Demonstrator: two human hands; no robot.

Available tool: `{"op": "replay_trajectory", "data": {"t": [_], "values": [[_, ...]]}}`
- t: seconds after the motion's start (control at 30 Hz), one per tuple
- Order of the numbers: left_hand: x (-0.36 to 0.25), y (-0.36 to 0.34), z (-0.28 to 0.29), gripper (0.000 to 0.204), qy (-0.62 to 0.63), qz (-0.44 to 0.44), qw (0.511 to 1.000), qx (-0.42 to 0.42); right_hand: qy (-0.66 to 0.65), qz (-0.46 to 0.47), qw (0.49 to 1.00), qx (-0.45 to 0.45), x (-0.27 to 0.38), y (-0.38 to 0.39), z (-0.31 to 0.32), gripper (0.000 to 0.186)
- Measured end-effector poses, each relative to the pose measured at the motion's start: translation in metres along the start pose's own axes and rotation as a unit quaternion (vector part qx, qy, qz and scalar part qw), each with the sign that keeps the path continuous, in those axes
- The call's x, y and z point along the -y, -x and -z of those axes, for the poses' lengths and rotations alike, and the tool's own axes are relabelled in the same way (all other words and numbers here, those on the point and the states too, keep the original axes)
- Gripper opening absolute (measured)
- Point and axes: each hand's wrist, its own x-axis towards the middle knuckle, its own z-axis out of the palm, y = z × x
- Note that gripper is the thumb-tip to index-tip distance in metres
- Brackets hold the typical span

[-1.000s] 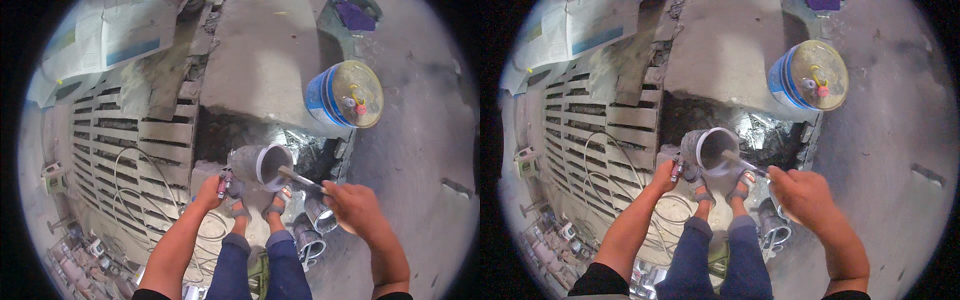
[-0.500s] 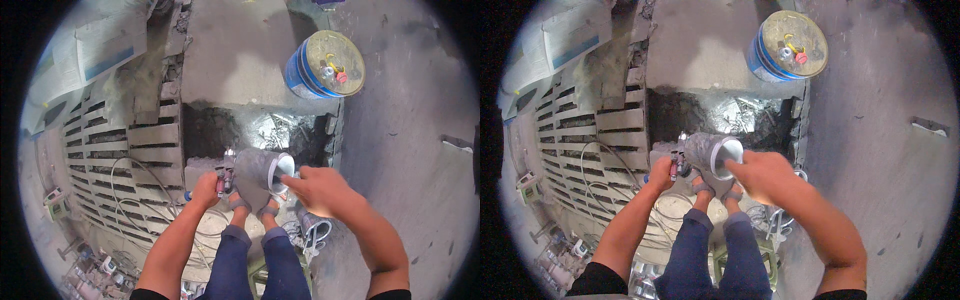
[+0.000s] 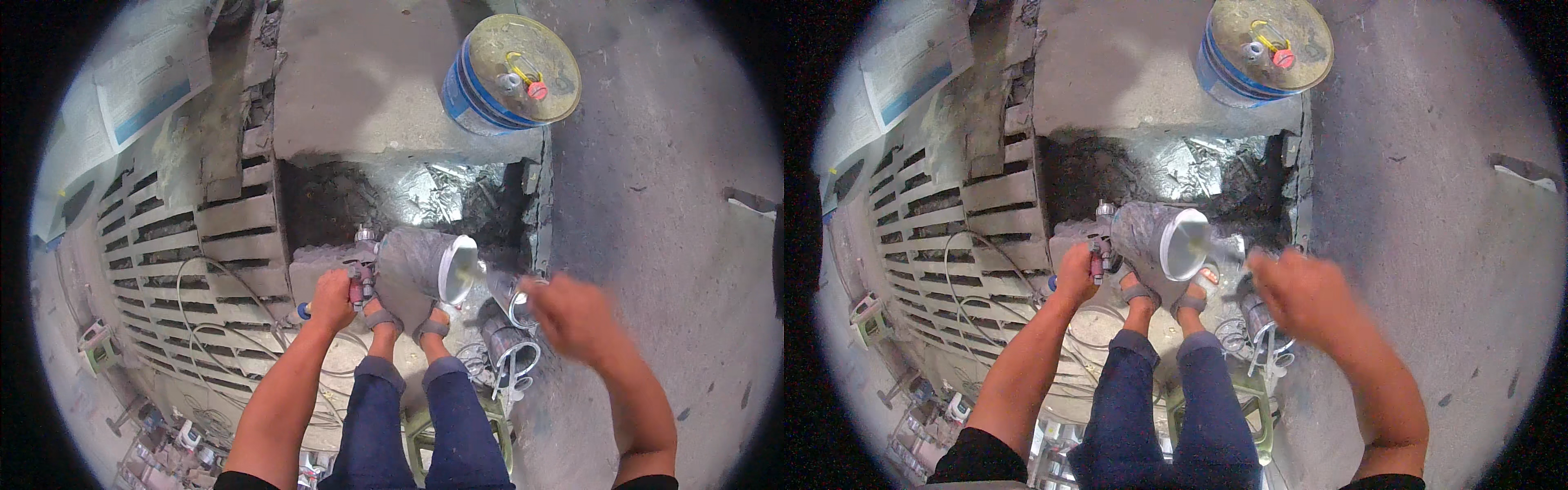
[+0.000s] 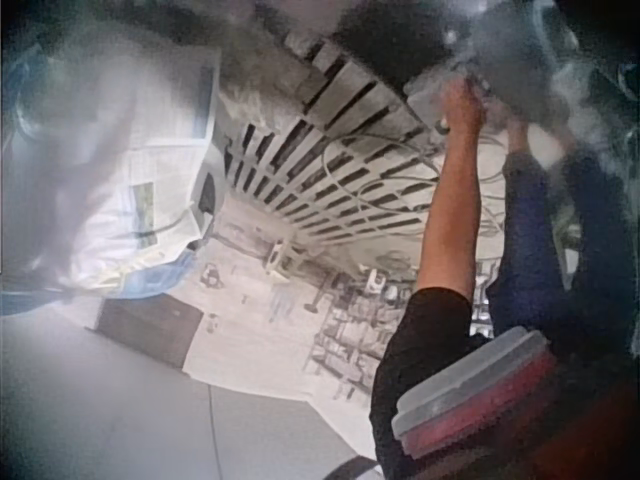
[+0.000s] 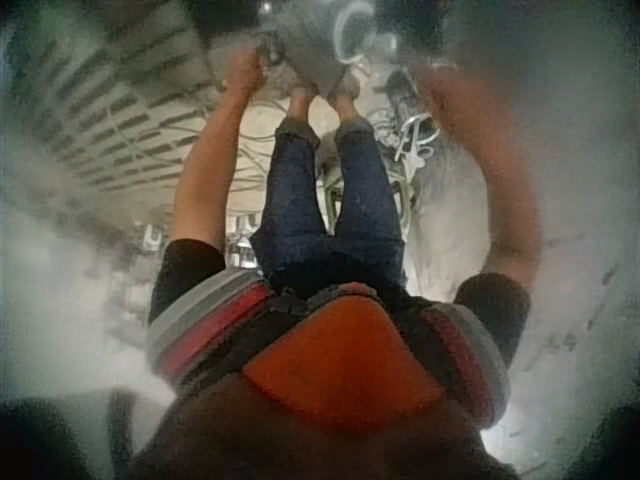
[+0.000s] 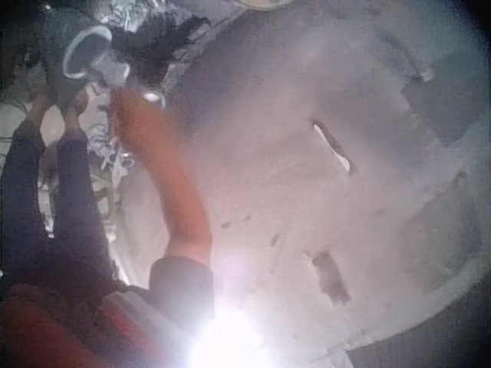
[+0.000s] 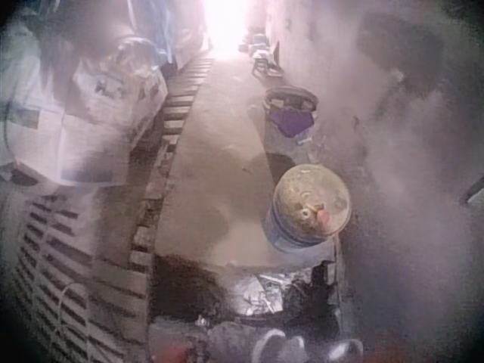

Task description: The person uses a spray gun to apply silver paint to the hood of a car that is masked with blue plastic and tape. After spraying, the person walks to a workbench, pours paint from a can into the spray gun's cup, and stirs the mixture with a stick.

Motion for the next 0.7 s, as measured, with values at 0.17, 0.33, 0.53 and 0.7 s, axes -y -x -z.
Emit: {"op": "replay_trajectory", "data": {"t": [0.17, 0.33, 0.53, 0.7], "values": [[-0.018, -0.006, 0.003, 0.02, -0.029, -0.036, 0.999, -0.004, -0.09, 0.009, 0.996, -0.028, 0.005, 0.014, 0.008, 0.022], [-0.024, -0.011, -0.001, 0.02, -0.012, -0.045, 0.999, 0.0, -0.089, -0.027, 0.995, 0.039, -0.016, 0.032, -0.02, 0.022], [-0.024, -0.007, -0.01, 0.022, -0.023, -0.035, 0.999, 0.01, -0.014, 0.019, 0.998, -0.061, -0.014, 0.017, -0.014, 0.017], [-0.032, -0.008, -0.008, 0.024, -0.021, -0.041, 0.998, 0.03, -0.059, 0.031, 0.996, -0.053, -0.003, 0.036, -0.035, 0.019]]}}
